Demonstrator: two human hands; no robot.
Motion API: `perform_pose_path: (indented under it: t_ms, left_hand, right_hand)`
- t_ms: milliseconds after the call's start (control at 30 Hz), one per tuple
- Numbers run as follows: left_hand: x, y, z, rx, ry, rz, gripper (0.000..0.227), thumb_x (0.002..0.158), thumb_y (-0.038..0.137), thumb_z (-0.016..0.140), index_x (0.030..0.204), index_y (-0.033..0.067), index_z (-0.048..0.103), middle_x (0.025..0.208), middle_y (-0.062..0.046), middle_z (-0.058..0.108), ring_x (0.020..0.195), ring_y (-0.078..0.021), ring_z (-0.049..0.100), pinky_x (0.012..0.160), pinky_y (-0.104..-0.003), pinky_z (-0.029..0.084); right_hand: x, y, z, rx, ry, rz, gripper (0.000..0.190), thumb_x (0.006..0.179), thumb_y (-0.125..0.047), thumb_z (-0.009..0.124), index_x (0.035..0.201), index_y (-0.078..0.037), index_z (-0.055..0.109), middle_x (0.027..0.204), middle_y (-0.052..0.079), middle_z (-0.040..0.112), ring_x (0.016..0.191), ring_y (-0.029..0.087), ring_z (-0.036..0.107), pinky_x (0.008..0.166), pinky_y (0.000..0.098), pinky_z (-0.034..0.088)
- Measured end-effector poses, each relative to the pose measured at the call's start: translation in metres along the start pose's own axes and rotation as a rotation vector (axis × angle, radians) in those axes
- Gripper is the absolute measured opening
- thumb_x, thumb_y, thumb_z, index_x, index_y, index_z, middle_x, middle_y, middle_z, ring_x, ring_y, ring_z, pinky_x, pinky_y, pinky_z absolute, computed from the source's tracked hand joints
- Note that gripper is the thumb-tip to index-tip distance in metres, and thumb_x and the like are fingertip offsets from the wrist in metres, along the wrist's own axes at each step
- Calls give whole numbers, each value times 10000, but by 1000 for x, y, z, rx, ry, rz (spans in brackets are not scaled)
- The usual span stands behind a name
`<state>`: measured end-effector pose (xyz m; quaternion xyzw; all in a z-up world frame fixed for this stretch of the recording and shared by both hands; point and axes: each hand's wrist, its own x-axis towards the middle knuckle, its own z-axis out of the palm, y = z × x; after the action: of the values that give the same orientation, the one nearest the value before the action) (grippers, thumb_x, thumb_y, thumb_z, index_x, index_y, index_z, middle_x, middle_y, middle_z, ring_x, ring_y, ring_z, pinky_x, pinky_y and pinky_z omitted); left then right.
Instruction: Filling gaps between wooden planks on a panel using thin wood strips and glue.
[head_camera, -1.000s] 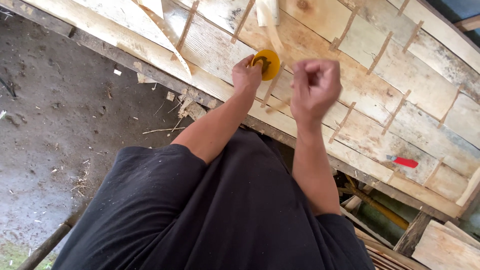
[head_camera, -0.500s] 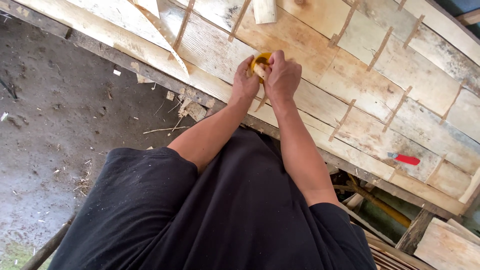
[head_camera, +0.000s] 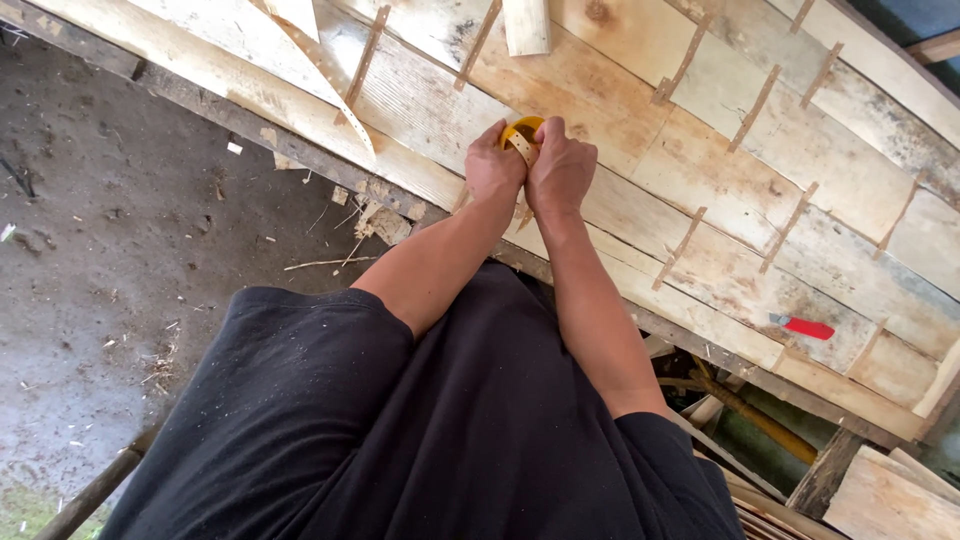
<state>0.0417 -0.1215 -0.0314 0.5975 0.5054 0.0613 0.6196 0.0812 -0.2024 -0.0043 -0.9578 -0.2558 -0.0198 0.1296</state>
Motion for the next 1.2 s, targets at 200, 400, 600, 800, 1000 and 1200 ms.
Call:
perform_pose_path:
  t_ms: [200,400,600,800,1000,1200]
  left_hand:
    - [6,-1,6,94,23,-79,518,767,231,755,1285,241,731,1149,-107,771,1009,-246,763,867,-354,586]
    - [4,6,7,124,27,-84,511,766,181,720,1269,264,736,1151,-75,769,1031,-233,750,880,-348,578]
    - [2,18,1,92,-3,-180,509,771,139,709,1268,250,715,1164,-63,755,1014,-214,759,854,-328,587]
    - [18,-4,10,46,21,-43,472,787,96,682,1256,131,728,1147,-128,769,1046,-238,752,891,-320,579]
    - [20,2,8,1,11,-77,470,791,64,632,1250,108,721,1124,-142,769,1034,-249,754,882,-330,579]
    - [19,11,2,-32,-21,-108,417,830,84,603,1220,104,748,1060,-144,791,970,-255,776,837,-349,587]
  right_hand:
    - [0,-3,-3,-20,-22,4,110,940,-173,662,939,-117,568,683,103,679,681,347,651,786,456,433]
    - [-1,2,-5,-1,-41,24,142,922,-182,681,941,-117,555,673,100,674,672,354,655,746,470,443]
    - [-6,-10,-28,128,-9,45,228,897,-166,758,929,-103,541,692,96,678,659,338,675,657,451,499]
    - [-13,-10,-45,195,26,22,290,823,-138,810,929,-99,544,710,82,684,666,321,695,620,437,525]
    - [-25,-12,-77,175,0,50,280,833,-142,809,923,-107,547,698,75,676,646,298,691,600,433,530]
    - [-37,-11,-131,202,35,51,231,915,-123,782,940,-96,554,743,42,707,640,171,705,562,339,551]
